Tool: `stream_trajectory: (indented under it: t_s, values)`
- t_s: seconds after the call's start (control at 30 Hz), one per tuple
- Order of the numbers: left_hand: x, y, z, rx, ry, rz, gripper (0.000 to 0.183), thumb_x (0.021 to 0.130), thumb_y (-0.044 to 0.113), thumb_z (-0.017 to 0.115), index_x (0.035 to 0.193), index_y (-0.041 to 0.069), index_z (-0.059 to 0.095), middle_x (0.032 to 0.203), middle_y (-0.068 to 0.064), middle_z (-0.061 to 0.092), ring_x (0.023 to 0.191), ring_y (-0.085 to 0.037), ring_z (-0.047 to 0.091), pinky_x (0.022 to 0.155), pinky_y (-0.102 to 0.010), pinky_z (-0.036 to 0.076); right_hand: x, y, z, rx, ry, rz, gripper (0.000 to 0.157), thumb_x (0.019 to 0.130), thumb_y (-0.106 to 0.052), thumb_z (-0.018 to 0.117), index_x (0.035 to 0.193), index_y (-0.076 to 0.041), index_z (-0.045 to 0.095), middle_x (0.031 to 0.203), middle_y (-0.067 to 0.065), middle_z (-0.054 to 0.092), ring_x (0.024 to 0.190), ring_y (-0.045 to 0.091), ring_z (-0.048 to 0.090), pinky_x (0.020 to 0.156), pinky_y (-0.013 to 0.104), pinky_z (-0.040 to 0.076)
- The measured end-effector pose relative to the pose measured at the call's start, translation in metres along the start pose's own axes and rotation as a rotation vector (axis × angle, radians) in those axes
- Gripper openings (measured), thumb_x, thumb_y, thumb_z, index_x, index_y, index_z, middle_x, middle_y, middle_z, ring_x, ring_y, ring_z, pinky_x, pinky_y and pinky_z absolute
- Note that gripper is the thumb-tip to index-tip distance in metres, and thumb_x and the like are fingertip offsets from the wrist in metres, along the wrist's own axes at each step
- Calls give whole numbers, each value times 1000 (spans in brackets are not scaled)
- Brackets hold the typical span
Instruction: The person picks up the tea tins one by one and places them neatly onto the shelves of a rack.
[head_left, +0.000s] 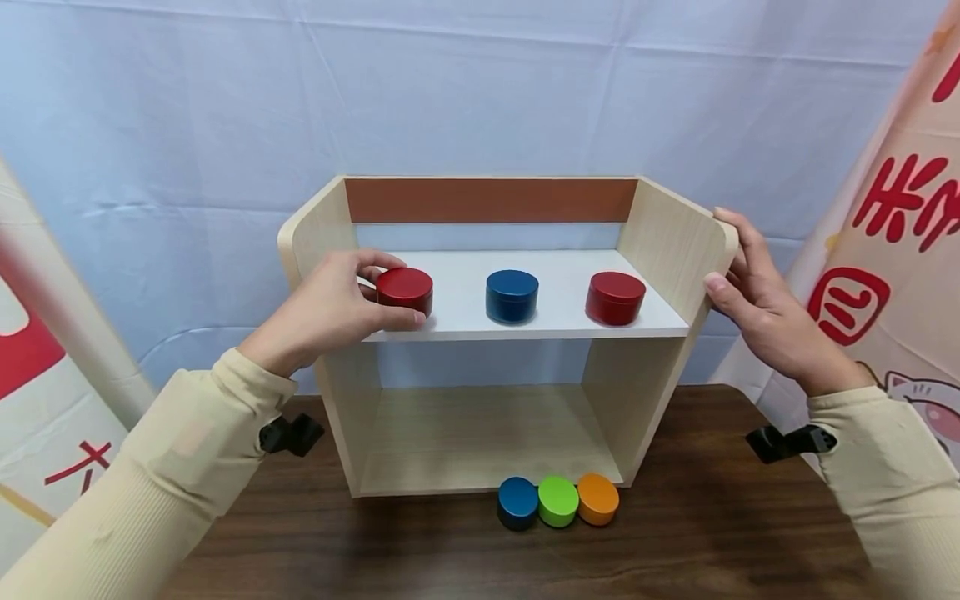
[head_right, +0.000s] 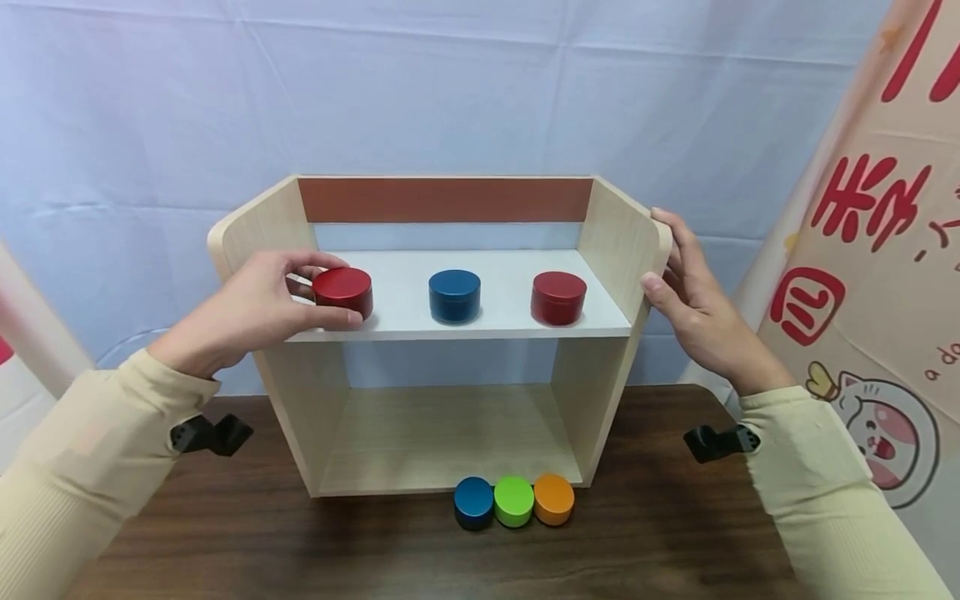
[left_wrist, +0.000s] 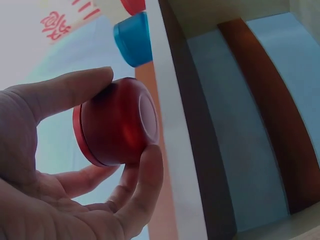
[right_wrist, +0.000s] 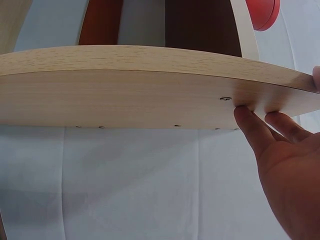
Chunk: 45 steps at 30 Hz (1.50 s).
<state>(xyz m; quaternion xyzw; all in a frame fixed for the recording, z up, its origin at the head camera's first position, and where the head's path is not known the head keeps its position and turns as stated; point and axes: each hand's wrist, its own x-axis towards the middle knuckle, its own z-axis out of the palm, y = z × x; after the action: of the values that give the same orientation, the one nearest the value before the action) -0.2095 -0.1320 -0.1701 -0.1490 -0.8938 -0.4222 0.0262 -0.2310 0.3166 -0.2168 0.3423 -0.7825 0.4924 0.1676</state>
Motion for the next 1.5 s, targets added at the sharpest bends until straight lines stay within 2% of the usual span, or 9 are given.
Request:
stream_trajectory:
  t_s: [0.47, 1.23, 1.5]
  values:
    - [10, -5, 4, 14, 17, -13, 61, 82, 24, 84, 133, 6, 57, 119, -14, 60, 106, -29, 59, 85, -39, 50, 0, 1, -1, -3, 2, 1, 73, 104, 7, 41, 163, -24, 11, 152, 8, 30, 128, 22, 36, 91, 12, 43]
    - [10, -7, 7, 16, 15, -35, 65, 82, 26, 84, 135, 3, 53, 122, -16, 59, 110, -30, 58, 86, -40, 51, 1, 1, -1, -10, -4, -1, 73, 104, 7, 40, 163, -24, 10, 153, 7, 29, 129, 22, 36, 91, 12, 43]
    - [9, -7, 7, 36, 8, -33, 73, 83, 27, 85, 141, 2, 48, 124, -18, 58, 110, -32, 58, 87, -40, 52, 0, 1, 0, -7, -3, -1, 75, 103, 8, 41, 163, -26, 11, 152, 7, 30, 128, 22, 35, 92, 12, 43]
